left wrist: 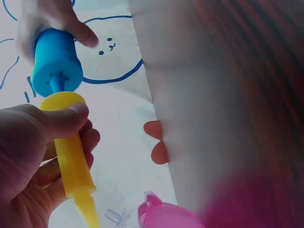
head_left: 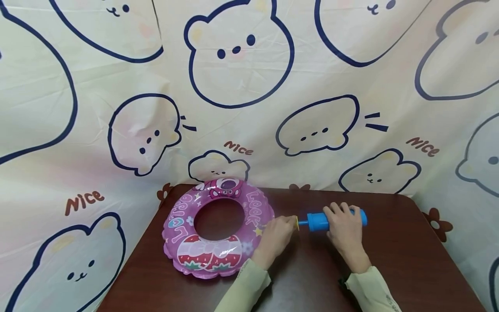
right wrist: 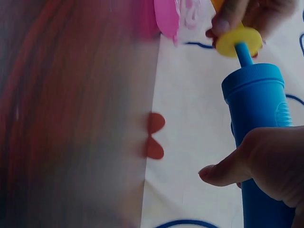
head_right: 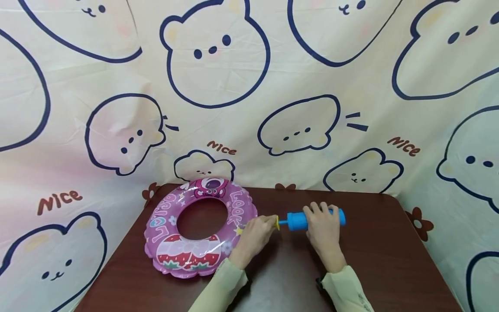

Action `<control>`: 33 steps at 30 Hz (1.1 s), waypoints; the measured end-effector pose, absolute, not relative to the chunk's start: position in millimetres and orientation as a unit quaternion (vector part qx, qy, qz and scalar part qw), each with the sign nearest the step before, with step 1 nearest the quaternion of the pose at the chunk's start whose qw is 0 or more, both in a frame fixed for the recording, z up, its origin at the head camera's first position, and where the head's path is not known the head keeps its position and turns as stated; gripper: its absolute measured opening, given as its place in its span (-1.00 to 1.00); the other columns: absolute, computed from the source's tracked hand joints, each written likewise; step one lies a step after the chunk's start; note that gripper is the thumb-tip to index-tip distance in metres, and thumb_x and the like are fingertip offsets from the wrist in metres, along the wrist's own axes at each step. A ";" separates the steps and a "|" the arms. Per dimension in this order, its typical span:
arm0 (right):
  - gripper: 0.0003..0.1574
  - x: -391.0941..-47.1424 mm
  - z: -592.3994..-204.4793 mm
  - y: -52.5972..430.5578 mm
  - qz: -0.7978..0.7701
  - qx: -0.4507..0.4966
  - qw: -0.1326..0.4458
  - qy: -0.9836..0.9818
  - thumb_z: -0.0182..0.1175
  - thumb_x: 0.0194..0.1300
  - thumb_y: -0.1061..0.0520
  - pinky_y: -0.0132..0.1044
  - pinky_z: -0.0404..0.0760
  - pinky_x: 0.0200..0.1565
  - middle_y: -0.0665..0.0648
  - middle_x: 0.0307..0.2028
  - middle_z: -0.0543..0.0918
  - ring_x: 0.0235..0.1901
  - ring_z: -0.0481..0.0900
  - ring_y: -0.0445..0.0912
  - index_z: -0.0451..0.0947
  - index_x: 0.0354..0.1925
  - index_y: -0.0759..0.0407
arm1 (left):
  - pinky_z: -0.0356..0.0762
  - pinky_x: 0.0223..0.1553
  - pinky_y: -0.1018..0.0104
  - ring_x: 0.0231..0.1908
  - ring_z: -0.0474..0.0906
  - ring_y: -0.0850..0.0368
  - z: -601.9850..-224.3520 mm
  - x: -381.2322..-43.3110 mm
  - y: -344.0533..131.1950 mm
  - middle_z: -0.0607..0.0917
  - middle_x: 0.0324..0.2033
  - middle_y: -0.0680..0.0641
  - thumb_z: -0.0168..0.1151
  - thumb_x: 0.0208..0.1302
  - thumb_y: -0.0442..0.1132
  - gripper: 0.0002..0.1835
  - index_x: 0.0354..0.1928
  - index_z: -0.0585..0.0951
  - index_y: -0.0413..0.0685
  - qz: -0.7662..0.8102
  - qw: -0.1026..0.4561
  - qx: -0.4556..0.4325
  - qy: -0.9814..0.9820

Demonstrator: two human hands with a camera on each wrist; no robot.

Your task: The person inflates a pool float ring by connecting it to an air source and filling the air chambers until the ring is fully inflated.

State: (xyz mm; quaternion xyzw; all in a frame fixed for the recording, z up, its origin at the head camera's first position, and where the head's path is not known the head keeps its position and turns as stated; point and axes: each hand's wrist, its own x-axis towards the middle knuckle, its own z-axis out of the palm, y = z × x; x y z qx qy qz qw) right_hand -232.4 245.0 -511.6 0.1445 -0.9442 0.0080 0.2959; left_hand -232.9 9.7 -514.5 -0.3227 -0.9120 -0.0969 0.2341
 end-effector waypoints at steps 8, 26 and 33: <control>-0.24 -232.7 -510.8 224.4 0.022 0.164 0.324 -0.931 0.78 -0.30 0.20 0.26 0.57 0.11 0.24 -0.11 0.73 -0.07 0.63 0.22 0.72 -0.04 0.13 | 0.75 -0.18 0.44 -0.37 0.73 0.20 -518.4 -235.0 9.4 0.84 -0.30 0.03 0.50 0.38 -0.17 -0.80 -0.06 0.71 -0.04 -0.161 0.233 -0.322 -0.903; -0.12 -231.6 -480.6 297.6 0.040 0.140 0.386 -0.911 0.81 -0.44 0.32 0.35 0.45 0.22 0.31 -0.07 0.76 0.02 0.59 0.30 0.71 -0.02 0.17 | 0.75 -0.13 0.46 -0.27 0.80 0.20 -516.9 -237.9 1.3 0.86 -0.22 0.03 0.42 0.45 -0.21 -0.91 -0.09 0.74 -0.01 -0.226 0.241 -0.331 -0.884; -0.14 -225.0 -467.9 325.4 0.047 0.090 0.405 -0.909 0.76 -0.39 0.38 0.37 0.38 0.29 0.36 -0.02 0.73 0.11 0.54 0.34 0.69 0.00 0.22 | 0.74 -0.10 0.49 -0.26 0.80 0.21 -516.6 -239.8 1.4 0.86 -0.20 0.04 0.41 0.45 -0.21 -0.92 -0.10 0.74 0.00 -0.244 0.238 -0.335 -0.878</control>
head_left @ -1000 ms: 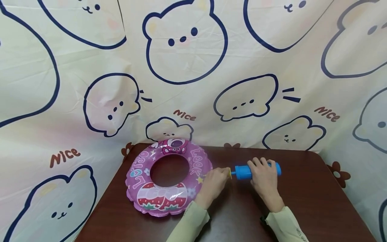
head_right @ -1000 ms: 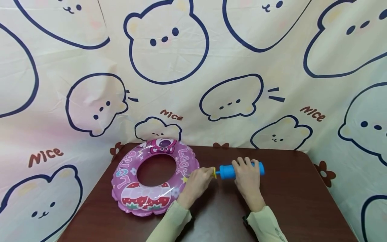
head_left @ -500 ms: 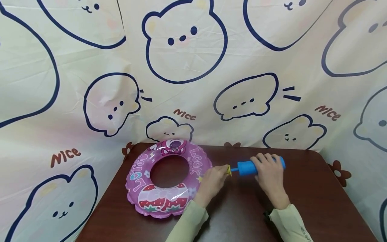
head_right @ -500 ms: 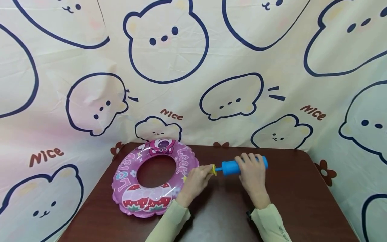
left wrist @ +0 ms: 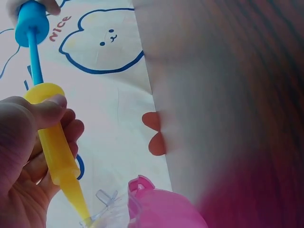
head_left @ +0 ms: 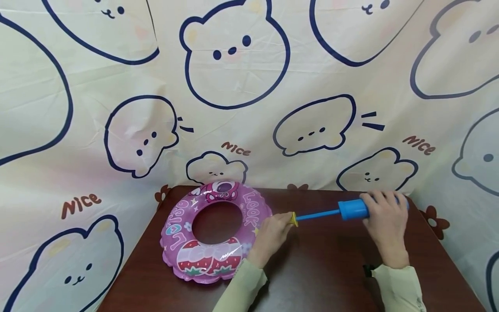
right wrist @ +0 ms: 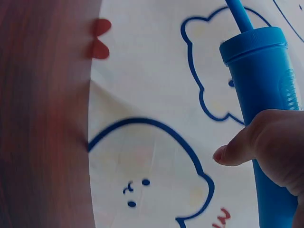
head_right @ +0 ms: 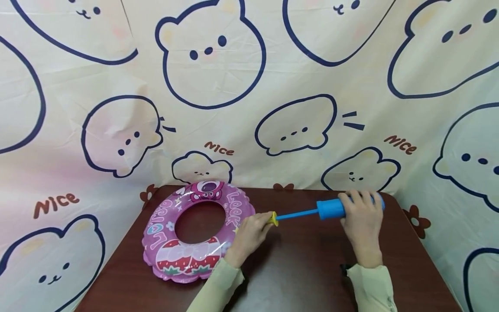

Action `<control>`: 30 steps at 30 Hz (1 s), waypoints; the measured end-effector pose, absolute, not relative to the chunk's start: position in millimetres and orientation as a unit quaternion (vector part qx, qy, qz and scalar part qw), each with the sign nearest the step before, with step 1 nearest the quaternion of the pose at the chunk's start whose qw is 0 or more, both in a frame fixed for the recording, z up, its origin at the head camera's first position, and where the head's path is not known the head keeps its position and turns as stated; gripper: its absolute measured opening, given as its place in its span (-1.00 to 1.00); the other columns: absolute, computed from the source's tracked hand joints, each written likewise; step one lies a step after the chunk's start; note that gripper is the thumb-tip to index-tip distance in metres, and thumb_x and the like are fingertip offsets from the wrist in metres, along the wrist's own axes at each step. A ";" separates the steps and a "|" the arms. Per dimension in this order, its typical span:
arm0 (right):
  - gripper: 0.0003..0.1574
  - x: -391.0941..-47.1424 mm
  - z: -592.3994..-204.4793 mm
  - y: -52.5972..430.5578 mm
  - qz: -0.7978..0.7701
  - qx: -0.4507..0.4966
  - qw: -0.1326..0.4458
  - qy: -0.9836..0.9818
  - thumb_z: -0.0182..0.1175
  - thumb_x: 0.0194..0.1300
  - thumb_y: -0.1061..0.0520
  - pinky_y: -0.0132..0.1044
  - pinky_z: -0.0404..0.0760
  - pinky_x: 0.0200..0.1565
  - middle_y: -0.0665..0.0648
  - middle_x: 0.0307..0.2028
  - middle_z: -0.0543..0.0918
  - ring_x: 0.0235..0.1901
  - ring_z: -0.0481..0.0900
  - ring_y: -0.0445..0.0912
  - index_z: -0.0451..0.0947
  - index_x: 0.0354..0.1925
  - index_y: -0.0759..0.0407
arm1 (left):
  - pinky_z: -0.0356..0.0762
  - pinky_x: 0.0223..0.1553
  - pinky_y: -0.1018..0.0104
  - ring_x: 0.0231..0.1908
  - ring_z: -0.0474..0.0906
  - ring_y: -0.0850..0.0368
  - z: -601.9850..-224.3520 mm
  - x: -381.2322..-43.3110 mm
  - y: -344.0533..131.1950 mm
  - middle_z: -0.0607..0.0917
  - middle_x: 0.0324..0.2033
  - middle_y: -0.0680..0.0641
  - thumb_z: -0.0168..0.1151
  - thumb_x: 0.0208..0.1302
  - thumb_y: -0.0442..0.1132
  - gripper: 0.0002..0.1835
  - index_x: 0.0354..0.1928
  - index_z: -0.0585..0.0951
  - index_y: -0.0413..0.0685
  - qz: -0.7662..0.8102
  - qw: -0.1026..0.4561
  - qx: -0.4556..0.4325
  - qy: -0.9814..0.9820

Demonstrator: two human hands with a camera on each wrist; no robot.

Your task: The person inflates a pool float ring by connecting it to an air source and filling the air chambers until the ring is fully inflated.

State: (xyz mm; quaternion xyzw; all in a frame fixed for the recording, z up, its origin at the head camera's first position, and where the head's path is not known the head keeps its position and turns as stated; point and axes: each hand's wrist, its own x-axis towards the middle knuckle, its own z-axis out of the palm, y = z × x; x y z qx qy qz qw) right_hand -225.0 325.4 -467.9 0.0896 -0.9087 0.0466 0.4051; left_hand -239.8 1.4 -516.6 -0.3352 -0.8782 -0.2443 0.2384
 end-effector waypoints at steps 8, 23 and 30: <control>-0.18 -224.2 -470.2 324.0 0.026 0.070 0.405 -0.911 0.74 -0.37 0.36 0.42 0.38 0.25 0.36 -0.03 0.74 0.10 0.52 0.36 0.68 -0.01 0.21 | 0.74 -0.15 0.48 -0.28 0.79 0.20 -517.6 -239.9 8.2 0.85 -0.25 0.04 0.39 0.47 -0.21 -0.94 -0.14 0.72 -0.01 -0.221 0.245 -0.340 -0.881; -0.29 -234.2 -492.5 255.4 0.011 0.124 0.395 -0.910 0.74 -0.36 0.28 0.39 0.46 0.16 0.28 -0.15 0.74 -0.06 0.59 0.31 0.69 -0.13 0.20 | 0.76 -0.10 0.44 -0.31 0.74 0.19 -512.8 -235.5 8.8 0.81 -0.26 0.03 0.47 0.41 -0.19 -0.87 -0.12 0.74 -0.04 -0.140 0.238 -0.342 -0.898; -0.25 -233.0 -500.4 232.7 0.003 0.137 0.377 -0.916 0.79 -0.35 0.20 0.37 0.46 0.18 0.26 -0.12 0.73 -0.04 0.60 0.27 0.71 -0.08 0.16 | 0.76 -0.14 0.45 -0.34 0.75 0.19 -514.8 -235.0 8.7 0.82 -0.29 0.03 0.51 0.37 -0.18 -0.83 -0.14 0.71 -0.05 -0.145 0.239 -0.342 -0.897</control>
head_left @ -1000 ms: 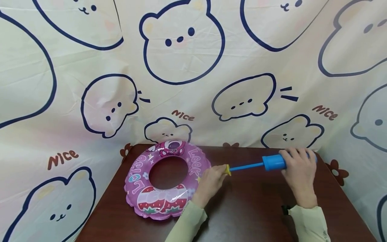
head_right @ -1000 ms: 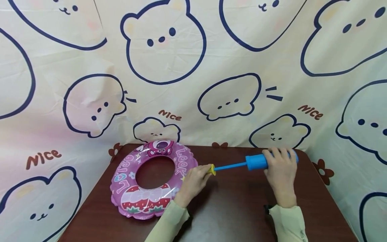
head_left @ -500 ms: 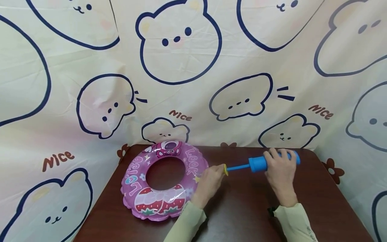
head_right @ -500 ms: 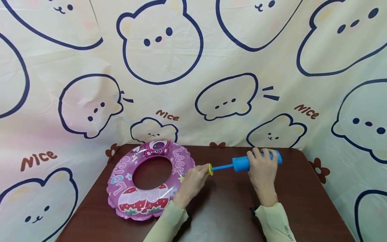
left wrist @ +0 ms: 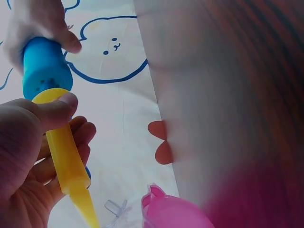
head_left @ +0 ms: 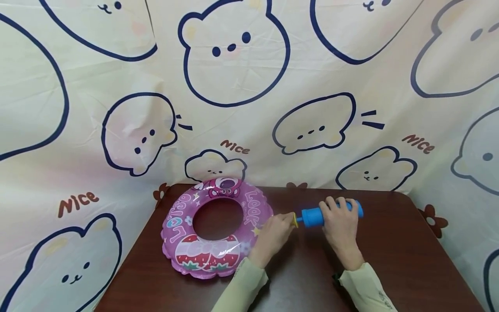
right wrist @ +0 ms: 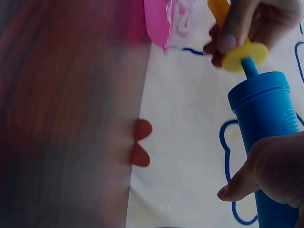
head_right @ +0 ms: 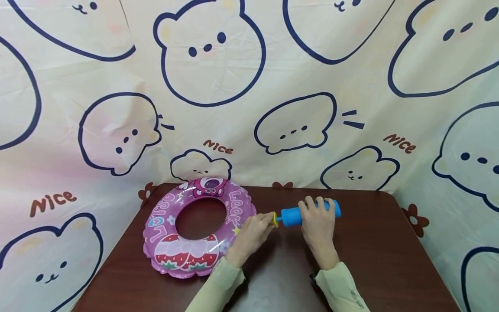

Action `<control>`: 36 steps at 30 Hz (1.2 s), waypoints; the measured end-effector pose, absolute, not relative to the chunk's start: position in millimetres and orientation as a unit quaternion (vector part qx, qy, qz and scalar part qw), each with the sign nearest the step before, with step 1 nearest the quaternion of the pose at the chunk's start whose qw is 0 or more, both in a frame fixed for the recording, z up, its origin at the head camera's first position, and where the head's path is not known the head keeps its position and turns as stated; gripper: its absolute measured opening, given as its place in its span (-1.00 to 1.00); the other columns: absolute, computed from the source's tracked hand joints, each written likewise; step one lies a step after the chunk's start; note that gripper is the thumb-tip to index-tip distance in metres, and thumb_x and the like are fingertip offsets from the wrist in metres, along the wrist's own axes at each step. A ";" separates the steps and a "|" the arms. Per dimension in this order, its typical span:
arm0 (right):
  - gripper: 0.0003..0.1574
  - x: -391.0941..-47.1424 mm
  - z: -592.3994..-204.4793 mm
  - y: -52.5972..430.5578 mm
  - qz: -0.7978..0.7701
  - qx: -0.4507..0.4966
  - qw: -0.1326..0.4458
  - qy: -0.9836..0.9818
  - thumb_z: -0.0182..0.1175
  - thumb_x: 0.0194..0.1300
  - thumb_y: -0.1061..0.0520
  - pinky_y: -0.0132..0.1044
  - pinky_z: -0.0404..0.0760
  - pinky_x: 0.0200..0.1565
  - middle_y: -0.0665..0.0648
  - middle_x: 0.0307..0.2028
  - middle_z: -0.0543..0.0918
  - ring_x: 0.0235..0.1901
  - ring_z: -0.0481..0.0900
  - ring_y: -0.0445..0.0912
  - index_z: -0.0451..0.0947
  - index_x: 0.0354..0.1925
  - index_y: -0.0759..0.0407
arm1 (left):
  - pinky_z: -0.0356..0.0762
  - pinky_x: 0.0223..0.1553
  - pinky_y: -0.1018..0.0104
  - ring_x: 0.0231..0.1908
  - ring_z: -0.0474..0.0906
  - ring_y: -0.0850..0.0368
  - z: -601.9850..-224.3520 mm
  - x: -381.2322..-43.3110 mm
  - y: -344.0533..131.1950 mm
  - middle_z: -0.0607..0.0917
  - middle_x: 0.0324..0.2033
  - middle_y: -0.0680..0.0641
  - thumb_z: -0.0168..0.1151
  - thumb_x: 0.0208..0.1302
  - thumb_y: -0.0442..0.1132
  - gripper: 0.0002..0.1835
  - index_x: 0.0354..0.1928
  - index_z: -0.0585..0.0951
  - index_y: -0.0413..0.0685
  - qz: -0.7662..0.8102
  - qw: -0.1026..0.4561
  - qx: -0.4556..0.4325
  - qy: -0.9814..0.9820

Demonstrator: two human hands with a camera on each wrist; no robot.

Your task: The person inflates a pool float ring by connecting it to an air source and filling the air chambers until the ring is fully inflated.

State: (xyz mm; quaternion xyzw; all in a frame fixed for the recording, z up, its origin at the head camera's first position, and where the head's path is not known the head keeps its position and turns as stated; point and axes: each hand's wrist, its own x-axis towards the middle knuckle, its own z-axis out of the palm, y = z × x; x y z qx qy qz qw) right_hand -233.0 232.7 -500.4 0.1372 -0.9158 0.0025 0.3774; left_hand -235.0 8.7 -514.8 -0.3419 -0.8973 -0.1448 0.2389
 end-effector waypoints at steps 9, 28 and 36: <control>-0.20 -232.2 -503.1 227.3 0.016 0.144 0.376 -0.915 0.82 -0.38 0.17 0.34 0.47 0.18 0.25 -0.10 0.74 -0.01 0.58 0.27 0.73 -0.06 0.12 | 0.77 -0.09 0.42 -0.32 0.77 0.20 -516.3 -237.1 4.6 0.85 -0.24 0.02 0.51 0.36 -0.19 -0.79 -0.05 0.72 -0.04 -0.201 0.230 -0.337 -0.891; -0.16 -228.9 -476.2 307.1 0.036 0.073 0.399 -0.914 0.77 -0.43 0.35 0.40 0.38 0.29 0.36 -0.05 0.75 0.10 0.51 0.37 0.68 -0.05 0.22 | 0.78 -0.05 0.36 -0.18 0.84 0.11 -515.4 -238.4 -1.3 0.87 -0.17 -0.05 0.48 0.38 -0.25 -0.84 -0.06 0.75 -0.09 -0.214 0.240 -0.345 -0.882; -0.28 -231.4 -484.7 279.9 0.023 0.096 0.399 -0.912 0.73 -0.38 0.37 0.42 0.42 0.21 0.31 -0.15 0.72 -0.02 0.55 0.36 0.67 -0.14 0.20 | 0.77 -0.16 0.43 -0.29 0.81 0.16 -521.7 -238.5 1.9 0.86 -0.25 0.01 0.47 0.40 -0.25 -0.91 -0.15 0.73 -0.03 -0.202 0.253 -0.351 -0.878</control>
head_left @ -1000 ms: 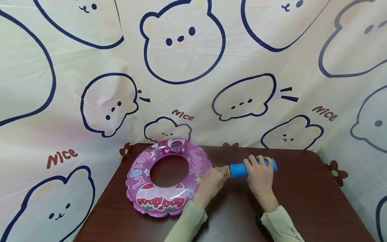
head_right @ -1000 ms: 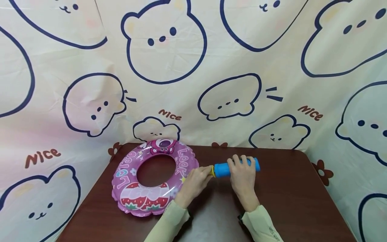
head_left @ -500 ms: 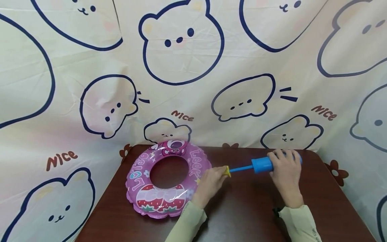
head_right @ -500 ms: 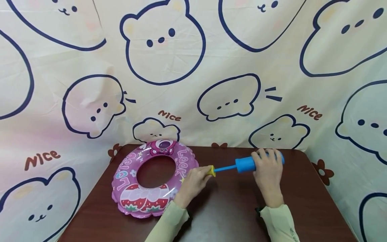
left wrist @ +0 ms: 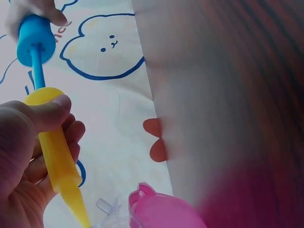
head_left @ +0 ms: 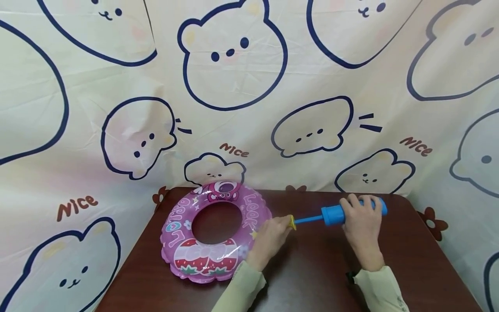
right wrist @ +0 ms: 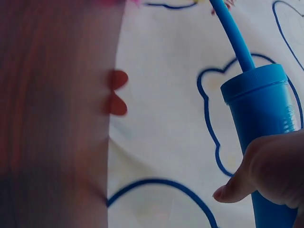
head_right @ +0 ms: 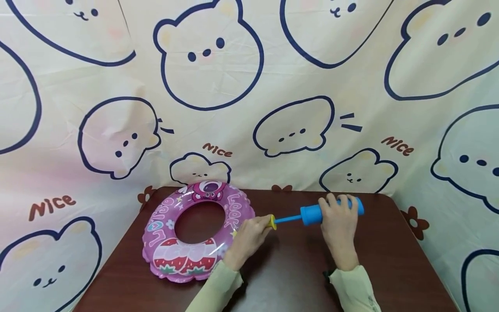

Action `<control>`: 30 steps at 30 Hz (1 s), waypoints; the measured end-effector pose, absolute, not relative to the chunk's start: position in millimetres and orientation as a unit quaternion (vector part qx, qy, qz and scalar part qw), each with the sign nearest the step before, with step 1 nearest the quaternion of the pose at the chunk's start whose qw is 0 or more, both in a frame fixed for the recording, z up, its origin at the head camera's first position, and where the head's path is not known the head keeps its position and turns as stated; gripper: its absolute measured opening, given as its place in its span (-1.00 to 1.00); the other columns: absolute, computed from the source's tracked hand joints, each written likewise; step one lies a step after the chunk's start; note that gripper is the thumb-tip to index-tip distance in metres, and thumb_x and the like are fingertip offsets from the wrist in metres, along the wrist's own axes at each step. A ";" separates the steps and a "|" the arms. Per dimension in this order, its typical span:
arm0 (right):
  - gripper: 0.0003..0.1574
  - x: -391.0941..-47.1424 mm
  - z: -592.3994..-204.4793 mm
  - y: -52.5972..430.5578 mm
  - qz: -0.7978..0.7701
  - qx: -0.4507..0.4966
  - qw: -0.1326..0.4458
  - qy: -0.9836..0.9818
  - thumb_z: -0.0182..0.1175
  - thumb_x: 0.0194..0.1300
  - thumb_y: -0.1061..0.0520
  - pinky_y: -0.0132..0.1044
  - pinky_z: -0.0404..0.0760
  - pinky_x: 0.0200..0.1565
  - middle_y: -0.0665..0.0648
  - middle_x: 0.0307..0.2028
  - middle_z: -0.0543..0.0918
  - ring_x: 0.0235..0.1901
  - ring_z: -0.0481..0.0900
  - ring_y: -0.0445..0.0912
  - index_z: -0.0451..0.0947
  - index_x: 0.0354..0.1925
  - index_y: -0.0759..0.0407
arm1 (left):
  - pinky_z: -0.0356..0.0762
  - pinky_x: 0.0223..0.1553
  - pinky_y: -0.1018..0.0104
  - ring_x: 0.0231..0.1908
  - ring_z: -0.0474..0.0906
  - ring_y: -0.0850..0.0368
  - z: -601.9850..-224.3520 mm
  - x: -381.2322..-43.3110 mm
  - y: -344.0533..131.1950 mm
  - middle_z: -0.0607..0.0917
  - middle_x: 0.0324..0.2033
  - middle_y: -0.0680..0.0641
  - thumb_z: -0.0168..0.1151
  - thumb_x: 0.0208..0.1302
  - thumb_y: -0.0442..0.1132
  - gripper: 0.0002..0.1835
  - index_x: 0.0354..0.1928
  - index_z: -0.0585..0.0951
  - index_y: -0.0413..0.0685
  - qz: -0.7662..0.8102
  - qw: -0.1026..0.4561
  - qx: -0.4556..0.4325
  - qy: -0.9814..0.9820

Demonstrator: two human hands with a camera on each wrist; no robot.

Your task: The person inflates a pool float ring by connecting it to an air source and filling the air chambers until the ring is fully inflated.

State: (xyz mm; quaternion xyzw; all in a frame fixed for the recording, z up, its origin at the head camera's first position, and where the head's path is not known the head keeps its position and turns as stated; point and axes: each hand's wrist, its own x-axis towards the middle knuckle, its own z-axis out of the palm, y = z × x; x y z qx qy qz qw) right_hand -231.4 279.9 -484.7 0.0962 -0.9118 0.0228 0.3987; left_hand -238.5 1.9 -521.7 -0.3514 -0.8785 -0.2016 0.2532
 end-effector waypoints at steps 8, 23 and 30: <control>-0.24 -228.3 -497.3 242.6 0.013 0.104 0.354 -0.929 0.79 -0.33 0.27 0.41 0.42 0.24 0.26 -0.10 0.72 -0.01 0.57 0.30 0.70 -0.07 0.14 | 0.76 -0.10 0.46 -0.28 0.80 0.17 -524.7 -235.5 2.3 0.86 -0.24 0.00 0.51 0.36 -0.23 -0.84 -0.10 0.75 -0.07 -0.200 0.244 -0.347 -0.883; -0.28 -231.5 -507.7 211.4 -0.001 0.126 0.333 -0.935 0.78 -0.24 0.19 0.33 0.48 0.19 0.24 -0.08 0.72 -0.02 0.58 0.24 0.73 -0.03 0.09 | 0.80 -0.05 0.31 -0.29 0.81 0.13 -523.9 -235.9 0.7 0.87 -0.19 -0.04 0.58 0.27 -0.25 -0.65 0.06 0.74 -0.10 -0.213 0.249 -0.340 -0.881; -0.21 -234.5 -503.3 237.4 0.021 0.109 0.308 -0.945 0.81 -0.30 0.17 0.32 0.43 0.26 0.22 -0.07 0.73 0.03 0.54 0.26 0.71 -0.02 0.08 | 0.78 -0.03 0.34 -0.23 0.83 0.13 -522.9 -238.5 0.2 0.87 -0.17 -0.04 0.53 0.33 -0.24 -0.74 0.02 0.77 -0.09 -0.223 0.248 -0.339 -0.880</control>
